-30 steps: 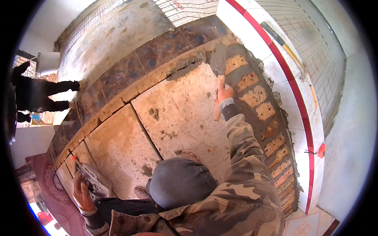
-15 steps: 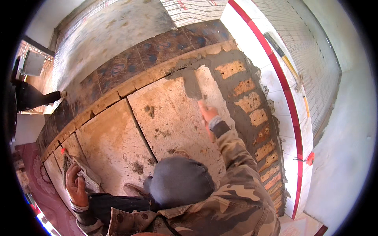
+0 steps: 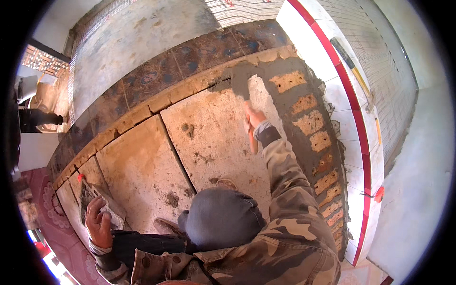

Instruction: The person scoops cement from a tray using a trowel and applies it to the floor, smoothing it into the gaps between tiles. The person repeatedly scoops and spreads the cement to fill the floor area.

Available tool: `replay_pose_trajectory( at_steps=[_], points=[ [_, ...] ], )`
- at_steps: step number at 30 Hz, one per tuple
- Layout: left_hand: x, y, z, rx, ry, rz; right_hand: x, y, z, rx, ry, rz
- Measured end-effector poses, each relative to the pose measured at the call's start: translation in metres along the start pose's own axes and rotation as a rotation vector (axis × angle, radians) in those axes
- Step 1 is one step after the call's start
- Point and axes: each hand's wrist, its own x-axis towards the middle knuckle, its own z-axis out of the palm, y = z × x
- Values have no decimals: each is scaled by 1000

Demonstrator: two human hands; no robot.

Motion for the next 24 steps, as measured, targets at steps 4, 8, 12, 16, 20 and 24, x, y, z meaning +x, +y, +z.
replay_pose_trajectory(
  at_steps=[4, 8, 12, 16, 20, 24],
  points=[
    [21, -3, 12, 3, -47, 71, -21, 2, -28, -305, 92, -75],
    [23, -1, 14, 36, -75, 109, -52, 1, -30, -390, 256, -119],
    [16, -11, 5, 14, -63, 96, -35, -3, -23, -266, 421, -322],
    [20, -21, 10, -45, -74, 101, 28, -22, -35, -192, 566, -244],
    [16, -18, 7, -26, -104, 154, 44, 12, 2, -637, 640, -422],
    [9, -6, -6, 60, -76, 87, 24, 48, 83, -760, 515, -359]
  ],
)
